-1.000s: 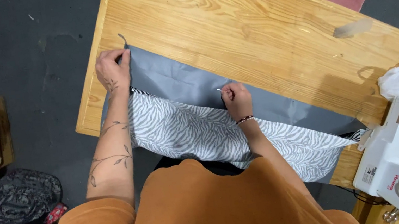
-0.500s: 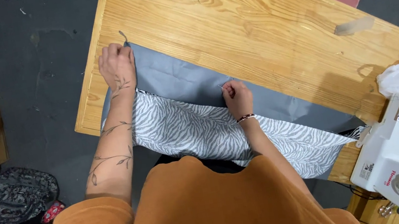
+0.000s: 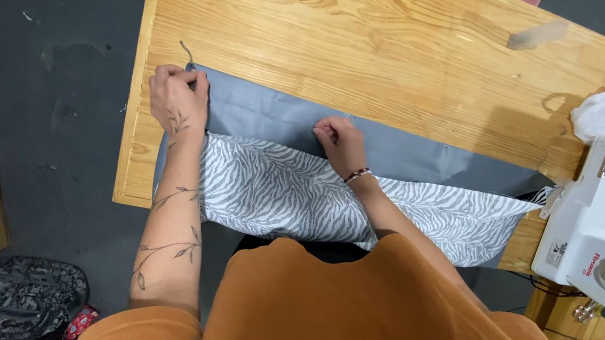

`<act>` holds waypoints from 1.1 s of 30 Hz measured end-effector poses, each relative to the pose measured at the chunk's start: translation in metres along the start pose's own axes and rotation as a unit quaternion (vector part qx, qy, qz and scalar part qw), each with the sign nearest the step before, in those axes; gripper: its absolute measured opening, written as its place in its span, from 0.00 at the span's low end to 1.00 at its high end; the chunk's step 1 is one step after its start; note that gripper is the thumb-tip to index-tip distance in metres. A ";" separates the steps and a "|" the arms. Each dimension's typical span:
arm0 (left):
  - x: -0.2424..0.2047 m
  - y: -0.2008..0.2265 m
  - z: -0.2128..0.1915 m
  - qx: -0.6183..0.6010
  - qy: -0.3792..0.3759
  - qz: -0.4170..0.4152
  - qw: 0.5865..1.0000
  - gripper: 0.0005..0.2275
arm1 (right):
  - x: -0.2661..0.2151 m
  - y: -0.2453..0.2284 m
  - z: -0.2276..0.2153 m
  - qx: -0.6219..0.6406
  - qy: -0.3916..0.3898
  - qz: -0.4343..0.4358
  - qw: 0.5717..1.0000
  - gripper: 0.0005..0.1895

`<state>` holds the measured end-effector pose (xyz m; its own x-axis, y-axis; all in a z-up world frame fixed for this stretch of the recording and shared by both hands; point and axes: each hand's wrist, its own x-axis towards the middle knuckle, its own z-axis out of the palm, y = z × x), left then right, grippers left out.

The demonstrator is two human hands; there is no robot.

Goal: The person pins a dark gray fabric to a zebra-print fabric on a wooden table. They then move to a second table, place the pinned fabric on a floral patterned fabric, and pick up a small object from the table.

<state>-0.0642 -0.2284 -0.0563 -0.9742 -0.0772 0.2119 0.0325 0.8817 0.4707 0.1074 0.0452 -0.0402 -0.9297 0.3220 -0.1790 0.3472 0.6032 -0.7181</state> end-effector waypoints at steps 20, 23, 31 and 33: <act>0.036 0.003 -0.015 -0.036 -0.193 -0.115 0.974 0.13 | 0.125 -0.096 0.133 0.042 -0.100 -0.109 0.988 0.04; 0.038 0.015 -0.028 -0.047 -0.193 -0.087 0.976 0.12 | 0.129 -0.099 0.135 0.017 -0.104 -0.112 0.988 0.04; 0.033 0.008 -0.029 -0.081 -0.180 -0.053 0.979 0.11 | 0.122 -0.112 0.136 -0.014 -0.067 -0.114 0.991 0.05; 0.033 0.010 -0.032 -0.101 -0.188 -0.095 0.972 0.09 | 0.122 -0.113 0.133 -0.006 -0.070 -0.120 0.990 0.05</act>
<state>-0.0890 -0.2367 -0.0169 -0.9785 -0.0213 -0.2051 -0.1501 0.7557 0.6375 -0.0616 -0.0804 -0.0701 -0.9934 0.0640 -0.0955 0.1139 0.6597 -0.7429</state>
